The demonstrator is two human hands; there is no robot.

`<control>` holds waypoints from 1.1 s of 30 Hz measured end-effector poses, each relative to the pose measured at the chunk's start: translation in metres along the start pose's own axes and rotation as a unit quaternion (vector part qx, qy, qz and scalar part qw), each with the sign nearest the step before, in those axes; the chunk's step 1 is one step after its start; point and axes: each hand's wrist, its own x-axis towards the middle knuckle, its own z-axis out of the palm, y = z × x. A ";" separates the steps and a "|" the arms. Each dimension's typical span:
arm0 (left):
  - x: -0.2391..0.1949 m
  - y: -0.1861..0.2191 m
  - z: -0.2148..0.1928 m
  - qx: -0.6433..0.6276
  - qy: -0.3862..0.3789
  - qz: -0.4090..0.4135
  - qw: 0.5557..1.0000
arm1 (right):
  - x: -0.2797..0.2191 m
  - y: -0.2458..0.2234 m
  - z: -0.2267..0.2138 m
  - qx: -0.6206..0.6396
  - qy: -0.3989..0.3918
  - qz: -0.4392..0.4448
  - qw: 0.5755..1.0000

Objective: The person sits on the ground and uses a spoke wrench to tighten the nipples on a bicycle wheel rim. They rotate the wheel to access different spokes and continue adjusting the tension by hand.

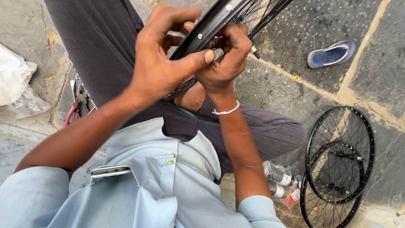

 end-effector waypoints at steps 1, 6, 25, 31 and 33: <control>-0.004 0.002 0.003 0.063 0.043 -0.013 0.997 | -0.002 -0.001 0.002 -0.007 0.012 0.006 1.000; 0.008 -0.009 -0.017 -0.013 -0.078 0.054 0.995 | -0.016 -0.003 -0.012 -0.014 0.011 -0.161 0.987; -0.001 -0.004 -0.006 -0.091 -0.037 -0.018 0.995 | 0.059 -0.013 -0.060 0.061 -0.287 -0.219 0.930; -0.002 -0.007 -0.004 -0.054 -0.012 0.008 0.998 | 0.054 -0.001 -0.051 -0.051 -0.216 -0.258 0.941; -0.007 -0.003 -0.001 0.006 0.022 0.012 1.000 | 0.035 0.000 -0.026 -0.123 -0.120 -0.256 0.951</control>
